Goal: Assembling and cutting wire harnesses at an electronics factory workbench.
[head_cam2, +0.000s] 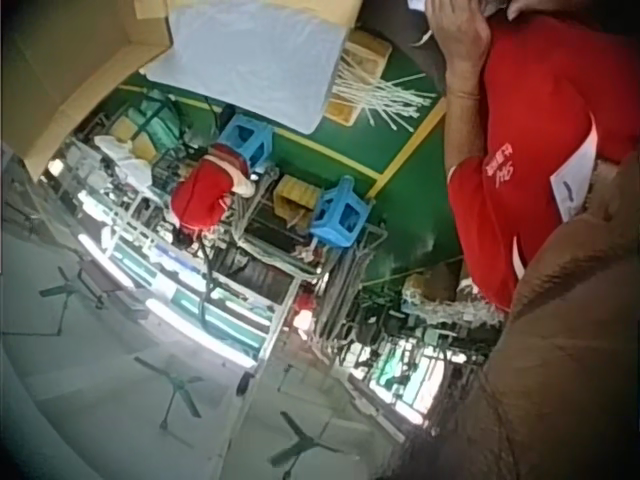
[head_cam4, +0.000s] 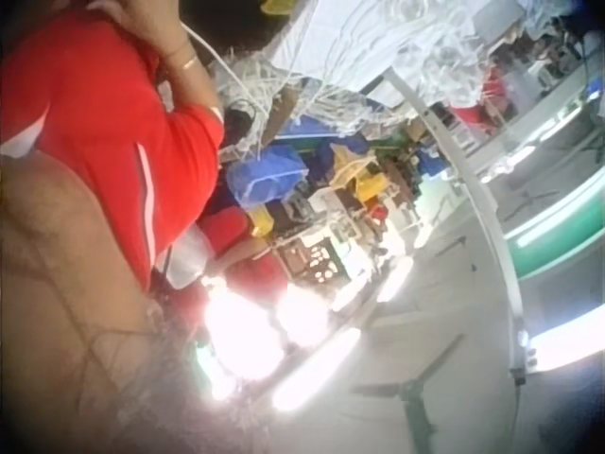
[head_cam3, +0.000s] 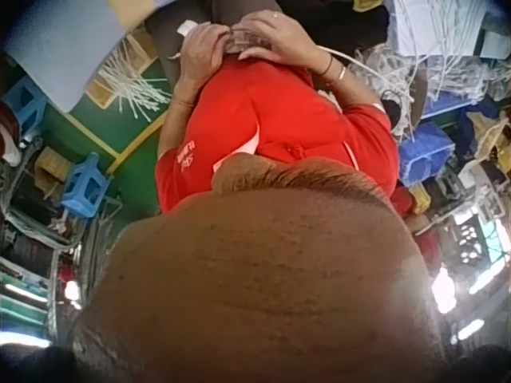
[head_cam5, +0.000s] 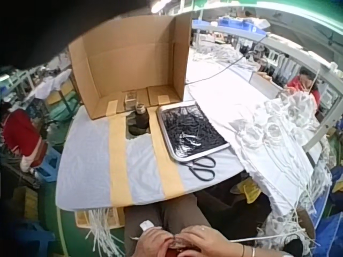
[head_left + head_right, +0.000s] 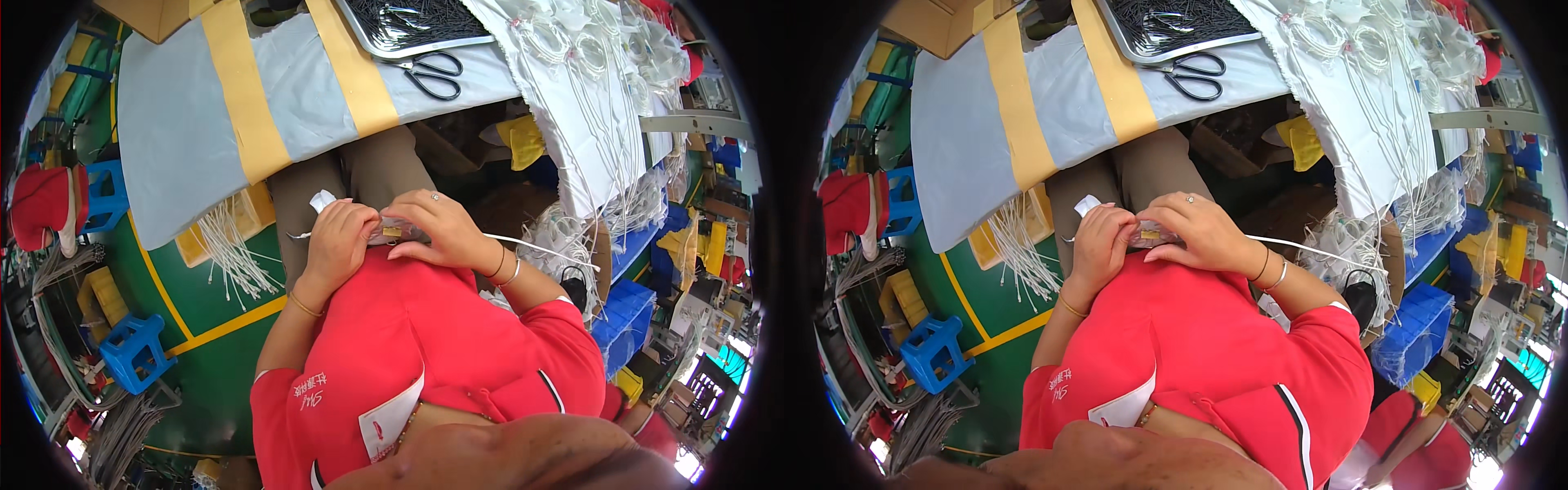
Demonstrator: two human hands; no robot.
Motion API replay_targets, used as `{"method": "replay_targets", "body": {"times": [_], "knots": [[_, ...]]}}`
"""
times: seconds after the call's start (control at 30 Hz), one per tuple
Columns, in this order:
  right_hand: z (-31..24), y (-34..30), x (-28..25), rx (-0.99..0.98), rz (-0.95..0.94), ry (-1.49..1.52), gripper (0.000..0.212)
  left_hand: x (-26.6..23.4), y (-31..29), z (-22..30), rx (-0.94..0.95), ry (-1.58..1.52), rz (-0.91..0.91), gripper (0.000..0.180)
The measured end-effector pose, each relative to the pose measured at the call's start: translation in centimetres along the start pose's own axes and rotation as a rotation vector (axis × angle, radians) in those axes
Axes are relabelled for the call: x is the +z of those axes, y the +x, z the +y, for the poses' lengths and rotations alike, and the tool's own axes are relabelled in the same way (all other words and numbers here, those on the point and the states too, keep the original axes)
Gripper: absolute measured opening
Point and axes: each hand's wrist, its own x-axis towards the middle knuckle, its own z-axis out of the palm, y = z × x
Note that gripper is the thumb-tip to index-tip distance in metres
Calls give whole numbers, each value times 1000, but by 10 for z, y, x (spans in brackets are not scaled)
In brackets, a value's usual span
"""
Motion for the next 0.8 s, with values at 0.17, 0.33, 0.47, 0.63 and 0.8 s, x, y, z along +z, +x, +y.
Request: {"method": "replay_targets", "body": {"times": [0.17, 0.33, 0.47, 0.63, 0.8], "knots": [[8, -7, 10, -34, 65, -62, 31, -1, 2, 7, -70, 18, 24, 7], [21, -6, 10, 611, 218, 947, 22, -3, 2, 4, -89, 39, 32, 7], [41, -1, -5, 733, 262, 1510, 27, -2, 0, 1, -83, 48, 50, 7], [23, 3, 8, 484, 8, 764, 29, -4, -5, 3, -105, 65, 84, 7], [9, -3, 20, 256, -20, 9, 25, -1, -2, 4, -55, -3, 66, 10]]}}
